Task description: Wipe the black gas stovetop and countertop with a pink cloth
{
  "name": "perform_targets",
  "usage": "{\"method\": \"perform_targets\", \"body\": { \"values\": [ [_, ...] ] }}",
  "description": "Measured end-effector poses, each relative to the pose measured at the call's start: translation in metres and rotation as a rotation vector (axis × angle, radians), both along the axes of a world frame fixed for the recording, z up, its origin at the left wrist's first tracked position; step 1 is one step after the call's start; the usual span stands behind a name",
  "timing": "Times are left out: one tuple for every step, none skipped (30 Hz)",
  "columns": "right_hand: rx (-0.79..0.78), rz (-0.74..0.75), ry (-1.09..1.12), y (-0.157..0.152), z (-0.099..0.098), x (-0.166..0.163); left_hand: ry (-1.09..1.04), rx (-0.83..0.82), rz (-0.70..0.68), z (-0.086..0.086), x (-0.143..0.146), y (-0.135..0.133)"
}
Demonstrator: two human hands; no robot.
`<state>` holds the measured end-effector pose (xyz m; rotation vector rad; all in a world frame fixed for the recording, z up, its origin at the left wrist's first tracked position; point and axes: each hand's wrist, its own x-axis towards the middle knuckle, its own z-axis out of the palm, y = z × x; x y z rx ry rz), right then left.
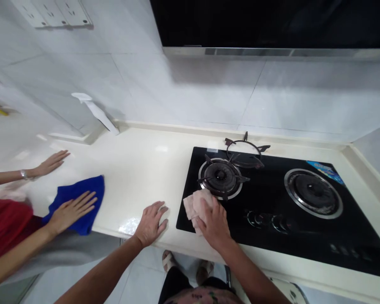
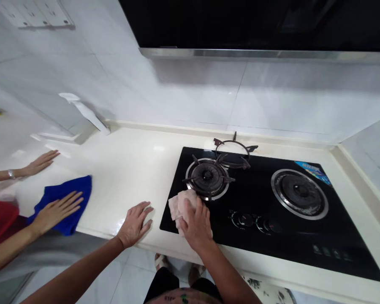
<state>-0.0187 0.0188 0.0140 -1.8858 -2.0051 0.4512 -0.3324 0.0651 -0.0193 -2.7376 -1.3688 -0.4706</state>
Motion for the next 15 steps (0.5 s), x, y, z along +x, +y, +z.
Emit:
{"method": "perform_targets", "body": {
  "values": [
    [-0.013,0.040,-0.008,0.013,0.002,-0.014,0.000,0.000,-0.001,0.000,0.000,0.000],
    [-0.028,0.092,-0.002,0.027,0.004,-0.028,0.002,0.003,0.000,0.000,-0.001,0.000],
    [-0.044,0.150,0.012,0.041,0.007,-0.042,0.003,0.009,0.000,0.000,-0.001,0.001],
    [-0.057,0.201,0.026,0.053,0.011,-0.056,0.004,0.017,0.000,0.000,-0.002,0.001],
    [-0.066,0.250,0.033,0.062,0.014,-0.068,0.004,0.025,0.000,0.000,-0.003,0.002],
    [-0.065,0.294,0.029,0.068,0.016,-0.078,0.004,0.031,0.001,-0.001,-0.004,0.002],
    [-0.056,0.329,0.022,0.070,0.018,-0.085,0.003,0.037,0.002,-0.002,-0.005,0.003],
    [-0.039,0.354,0.016,0.068,0.018,-0.089,0.001,0.041,0.002,-0.002,-0.007,0.004],
    [-0.016,0.367,0.013,0.062,0.017,-0.088,0.000,0.043,-0.001,-0.003,-0.009,0.005],
    [0.006,0.371,0.013,0.053,0.015,-0.084,-0.002,0.045,-0.004,-0.004,-0.010,0.006],
    [0.024,0.363,0.015,0.041,0.011,-0.075,-0.005,0.050,-0.009,-0.005,-0.012,0.008],
    [0.034,0.347,0.016,0.028,0.007,-0.062,-0.007,0.055,-0.016,-0.006,-0.014,0.009],
    [0.033,0.318,0.016,0.013,0.001,-0.045,-0.008,0.061,-0.022,-0.007,-0.015,0.011],
    [0.023,0.276,0.013,-0.002,-0.005,-0.025,-0.009,0.069,-0.027,-0.007,-0.015,0.013],
    [0.009,0.214,0.007,-0.018,-0.011,-0.002,-0.010,0.079,-0.031,-0.008,-0.016,0.015]
  ]
}}
